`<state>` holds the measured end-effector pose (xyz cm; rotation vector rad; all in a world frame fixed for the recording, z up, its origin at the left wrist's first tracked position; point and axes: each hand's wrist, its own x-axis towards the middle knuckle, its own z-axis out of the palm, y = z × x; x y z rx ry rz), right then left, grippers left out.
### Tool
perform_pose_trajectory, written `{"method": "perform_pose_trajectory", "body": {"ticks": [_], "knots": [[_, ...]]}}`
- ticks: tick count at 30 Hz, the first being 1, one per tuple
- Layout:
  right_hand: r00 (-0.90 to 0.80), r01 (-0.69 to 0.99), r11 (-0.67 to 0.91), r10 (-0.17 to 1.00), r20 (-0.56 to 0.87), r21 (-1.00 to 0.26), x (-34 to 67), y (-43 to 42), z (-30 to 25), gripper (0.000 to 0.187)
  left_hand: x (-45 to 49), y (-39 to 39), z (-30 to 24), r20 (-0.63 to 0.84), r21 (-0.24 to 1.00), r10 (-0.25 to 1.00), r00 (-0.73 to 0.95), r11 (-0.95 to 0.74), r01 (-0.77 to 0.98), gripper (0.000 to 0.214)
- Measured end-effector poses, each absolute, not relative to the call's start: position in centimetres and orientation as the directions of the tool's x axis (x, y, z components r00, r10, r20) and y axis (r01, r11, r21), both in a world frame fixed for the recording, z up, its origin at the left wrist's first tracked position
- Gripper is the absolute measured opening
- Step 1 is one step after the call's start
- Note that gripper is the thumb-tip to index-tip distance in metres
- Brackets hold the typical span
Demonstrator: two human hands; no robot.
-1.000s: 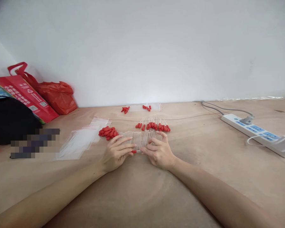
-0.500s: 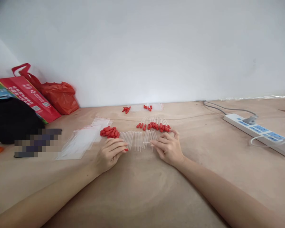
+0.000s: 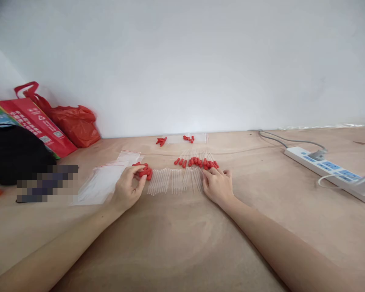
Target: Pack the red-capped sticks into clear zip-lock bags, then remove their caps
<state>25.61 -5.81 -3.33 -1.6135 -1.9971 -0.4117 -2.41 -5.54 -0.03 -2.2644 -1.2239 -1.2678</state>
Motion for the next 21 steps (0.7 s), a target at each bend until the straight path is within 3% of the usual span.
{"method": "perform_pose_trajectory", "body": {"ticks": [4, 9, 12, 21], "knots": [[-0.170, 0.961, 0.258, 0.837, 0.521, -0.102, 25.3, -5.8, -3.1, 0.028, -3.4, -4.9, 0.4, 0.828, 0.127, 0.512, 0.227, -0.567, 0.814, 0.009], [-0.210, 0.947, 0.303, 0.835, 0.509, -0.107, 25.5, -5.9, -3.0, 0.030, -3.8, -4.9, -0.1, 0.738, -0.031, 0.485, 0.468, -0.669, 0.743, 0.003], [-0.219, 0.943, 0.314, 0.836, 0.503, -0.111, 25.6, -5.9, -3.0, 0.030, -4.5, -5.4, -0.4, 0.678, -0.005, 0.520, 0.520, -0.703, 0.711, 0.004], [-0.215, 0.945, 0.309, 0.837, 0.503, -0.111, 25.6, -5.8, -3.2, 0.029, -6.8, -5.5, -1.1, 0.630, 0.083, 0.647, 0.430, -0.606, 0.791, 0.006]]}}
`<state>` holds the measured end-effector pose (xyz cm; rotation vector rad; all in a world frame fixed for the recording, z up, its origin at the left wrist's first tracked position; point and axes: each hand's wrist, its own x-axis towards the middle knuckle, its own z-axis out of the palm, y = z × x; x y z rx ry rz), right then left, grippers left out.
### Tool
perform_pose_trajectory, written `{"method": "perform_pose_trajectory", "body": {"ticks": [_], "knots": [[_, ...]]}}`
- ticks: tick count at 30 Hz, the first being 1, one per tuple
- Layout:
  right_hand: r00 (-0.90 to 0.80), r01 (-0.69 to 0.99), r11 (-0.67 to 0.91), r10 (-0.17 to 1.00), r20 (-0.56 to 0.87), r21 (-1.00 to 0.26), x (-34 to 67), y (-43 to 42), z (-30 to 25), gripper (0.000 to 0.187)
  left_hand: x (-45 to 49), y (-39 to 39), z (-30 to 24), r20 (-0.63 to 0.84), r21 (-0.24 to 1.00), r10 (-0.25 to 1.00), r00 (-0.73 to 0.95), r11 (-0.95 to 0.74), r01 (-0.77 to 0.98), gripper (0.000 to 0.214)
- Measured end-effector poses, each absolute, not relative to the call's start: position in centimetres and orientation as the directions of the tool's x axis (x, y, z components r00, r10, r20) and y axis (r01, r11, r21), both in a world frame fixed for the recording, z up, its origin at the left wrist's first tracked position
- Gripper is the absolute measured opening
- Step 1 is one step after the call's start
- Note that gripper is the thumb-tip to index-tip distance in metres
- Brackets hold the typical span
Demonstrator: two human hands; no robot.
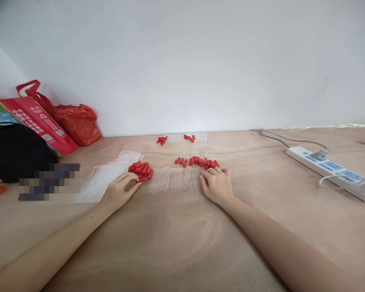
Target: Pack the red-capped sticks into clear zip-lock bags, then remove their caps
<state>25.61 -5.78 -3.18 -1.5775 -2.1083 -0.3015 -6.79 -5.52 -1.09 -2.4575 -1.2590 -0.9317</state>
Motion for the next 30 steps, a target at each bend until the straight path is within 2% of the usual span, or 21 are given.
{"method": "perform_pose_trajectory", "body": {"ticks": [5, 16, 25, 30], "knots": [[-0.205, 0.945, 0.302, 0.842, 0.500, -0.121, 25.6, -5.9, -3.1, 0.028, -6.4, -5.5, -0.8, 0.677, 0.060, 0.626, 0.387, -0.571, 0.819, 0.005], [-0.150, 0.954, 0.256, 0.857, 0.493, -0.155, 25.6, -5.9, -3.1, 0.028, -5.8, -6.2, -0.6, 0.692, -0.008, 0.592, 0.413, -0.566, 0.825, 0.003], [-0.131, 0.957, 0.239, 0.861, 0.491, -0.164, 25.5, -5.9, -3.0, 0.029, -6.3, -6.0, -0.8, 0.644, 0.029, 0.670, 0.369, -0.504, 0.863, 0.013], [-0.138, 0.956, 0.246, 0.860, 0.491, -0.163, 25.6, -5.9, -3.0, 0.030, -6.8, -5.6, -0.9, 0.656, -0.016, 0.652, 0.380, -0.492, 0.871, 0.017]]}}
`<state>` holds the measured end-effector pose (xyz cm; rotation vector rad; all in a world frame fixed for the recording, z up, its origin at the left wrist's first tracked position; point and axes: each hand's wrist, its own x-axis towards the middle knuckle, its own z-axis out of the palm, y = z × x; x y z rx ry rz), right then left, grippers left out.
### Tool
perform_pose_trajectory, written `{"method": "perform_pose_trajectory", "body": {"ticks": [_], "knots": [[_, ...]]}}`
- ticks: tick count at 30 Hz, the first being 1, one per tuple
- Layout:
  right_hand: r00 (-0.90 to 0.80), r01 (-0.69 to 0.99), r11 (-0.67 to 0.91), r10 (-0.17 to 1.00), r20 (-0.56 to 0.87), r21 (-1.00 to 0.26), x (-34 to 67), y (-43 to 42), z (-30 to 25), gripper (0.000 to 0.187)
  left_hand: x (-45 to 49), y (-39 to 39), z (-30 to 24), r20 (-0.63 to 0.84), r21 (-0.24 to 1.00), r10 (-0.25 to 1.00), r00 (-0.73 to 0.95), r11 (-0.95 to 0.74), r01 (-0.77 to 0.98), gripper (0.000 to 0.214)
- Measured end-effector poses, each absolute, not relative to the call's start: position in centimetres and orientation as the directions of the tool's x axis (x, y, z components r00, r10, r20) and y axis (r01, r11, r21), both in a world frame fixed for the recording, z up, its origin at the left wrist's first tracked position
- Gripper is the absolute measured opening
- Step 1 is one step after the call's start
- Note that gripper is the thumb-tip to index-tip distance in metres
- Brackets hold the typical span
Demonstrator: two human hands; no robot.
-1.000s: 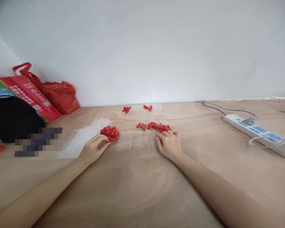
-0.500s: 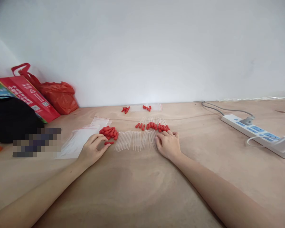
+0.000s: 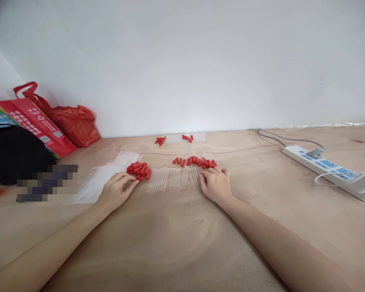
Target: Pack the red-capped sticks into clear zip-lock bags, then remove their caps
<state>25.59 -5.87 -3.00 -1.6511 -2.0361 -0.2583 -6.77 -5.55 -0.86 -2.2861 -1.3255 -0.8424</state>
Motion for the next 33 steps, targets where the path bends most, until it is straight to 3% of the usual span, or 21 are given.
{"method": "perform_pose_trajectory", "body": {"ticks": [15, 25, 33], "knots": [[-0.135, 0.955, 0.244, 0.867, 0.480, -0.171, 25.6, -5.9, -3.0, 0.029, -9.2, -4.7, -0.6, 0.625, -0.160, 0.605, 0.493, -0.519, 0.840, 0.021], [-0.130, 0.951, 0.248, 0.862, 0.490, -0.183, 25.6, -5.9, -3.0, 0.030, -8.6, -5.5, 0.0, 0.633, -0.048, 0.645, 0.428, -0.519, 0.853, 0.017], [-0.098, 0.960, 0.216, 0.857, 0.506, -0.180, 25.5, -5.9, -3.0, 0.032, -5.2, -5.7, 0.2, 0.684, -0.040, 0.568, 0.458, -0.598, 0.801, 0.012]]}}
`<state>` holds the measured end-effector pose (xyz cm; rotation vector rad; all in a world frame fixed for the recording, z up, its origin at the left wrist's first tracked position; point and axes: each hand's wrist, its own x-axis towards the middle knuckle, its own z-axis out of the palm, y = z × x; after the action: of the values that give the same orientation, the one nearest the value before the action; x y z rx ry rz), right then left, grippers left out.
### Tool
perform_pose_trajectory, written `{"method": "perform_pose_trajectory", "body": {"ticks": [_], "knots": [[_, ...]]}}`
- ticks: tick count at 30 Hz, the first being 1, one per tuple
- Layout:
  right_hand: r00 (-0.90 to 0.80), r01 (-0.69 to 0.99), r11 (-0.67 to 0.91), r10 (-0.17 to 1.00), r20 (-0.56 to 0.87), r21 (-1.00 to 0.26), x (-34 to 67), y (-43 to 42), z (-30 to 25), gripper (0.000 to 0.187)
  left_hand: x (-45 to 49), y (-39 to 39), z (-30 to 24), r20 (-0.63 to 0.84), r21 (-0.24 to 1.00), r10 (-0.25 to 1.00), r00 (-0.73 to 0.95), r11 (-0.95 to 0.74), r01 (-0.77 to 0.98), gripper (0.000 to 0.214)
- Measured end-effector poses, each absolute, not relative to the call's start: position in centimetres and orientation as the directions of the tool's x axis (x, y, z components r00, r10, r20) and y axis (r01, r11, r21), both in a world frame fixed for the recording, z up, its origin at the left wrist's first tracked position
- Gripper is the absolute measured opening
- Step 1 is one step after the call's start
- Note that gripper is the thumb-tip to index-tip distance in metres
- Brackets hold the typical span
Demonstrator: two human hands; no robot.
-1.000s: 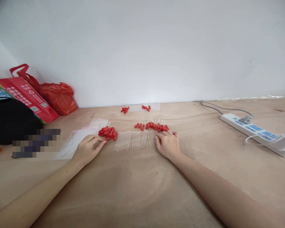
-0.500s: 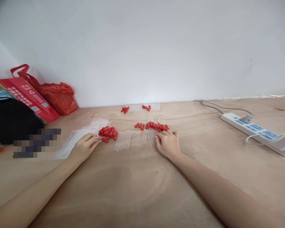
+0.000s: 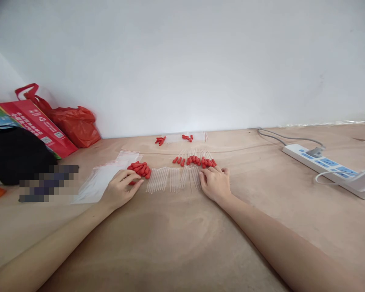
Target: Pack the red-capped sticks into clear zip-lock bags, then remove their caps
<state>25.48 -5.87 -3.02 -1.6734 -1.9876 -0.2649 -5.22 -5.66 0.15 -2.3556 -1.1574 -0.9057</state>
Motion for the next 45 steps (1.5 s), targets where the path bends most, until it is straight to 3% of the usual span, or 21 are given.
{"method": "perform_pose_trajectory", "body": {"ticks": [3, 8, 18, 23, 26, 30, 34, 40, 45], "knots": [[-0.093, 0.958, 0.217, 0.857, 0.507, -0.190, 25.5, -5.8, -3.0, 0.032, -2.3, -4.1, 0.1, 0.652, -0.046, 0.573, 0.496, -0.623, 0.781, 0.016], [-0.077, 0.957, 0.209, 0.852, 0.518, -0.200, 25.6, -5.8, -3.1, 0.030, 2.9, 0.1, 0.3, 0.480, 0.068, 0.813, 0.328, -0.407, 0.911, 0.019], [-0.067, 0.948, 0.215, 0.853, 0.517, -0.232, 25.5, -5.7, -3.0, 0.029, 5.7, 3.7, 0.4, 0.403, 0.093, 0.886, 0.230, -0.290, 0.952, 0.015], [-0.036, 0.929, 0.247, 0.800, 0.599, -0.274, 25.7, -5.7, -3.1, 0.029, 4.1, 1.2, 1.2, 0.498, 0.087, 0.837, 0.227, -0.309, 0.947, 0.016], [-0.063, 0.905, 0.326, 0.737, 0.673, -0.273, 25.7, -5.9, -2.8, 0.035, 2.2, -2.3, 1.2, 0.625, 0.011, 0.681, 0.382, -0.497, 0.868, 0.015], [-0.277, 0.842, 0.522, 0.637, 0.719, -0.139, 25.3, -6.9, -2.1, 0.043, 0.3, -6.6, 0.3, 0.694, -0.106, 0.459, 0.554, -0.697, 0.709, 0.008], [-0.496, 0.736, 0.677, 0.526, 0.691, 0.013, 24.4, -7.9, -2.0, 0.033, -0.1, -8.1, -0.2, 0.701, -0.152, 0.340, 0.627, -0.788, 0.597, 0.006], [-0.511, 0.667, 0.745, 0.427, 0.746, 0.030, 23.2, -7.8, -2.4, 0.019, 0.6, -7.8, -0.4, 0.734, -0.161, 0.249, 0.632, -0.840, 0.519, 0.010], [-0.507, 0.656, 0.753, 0.389, 0.769, 0.051, 22.8, -7.8, -2.3, 0.015, 1.1, -7.8, -0.5, 0.700, -0.082, 0.338, 0.629, -0.837, 0.541, 0.017]]}}
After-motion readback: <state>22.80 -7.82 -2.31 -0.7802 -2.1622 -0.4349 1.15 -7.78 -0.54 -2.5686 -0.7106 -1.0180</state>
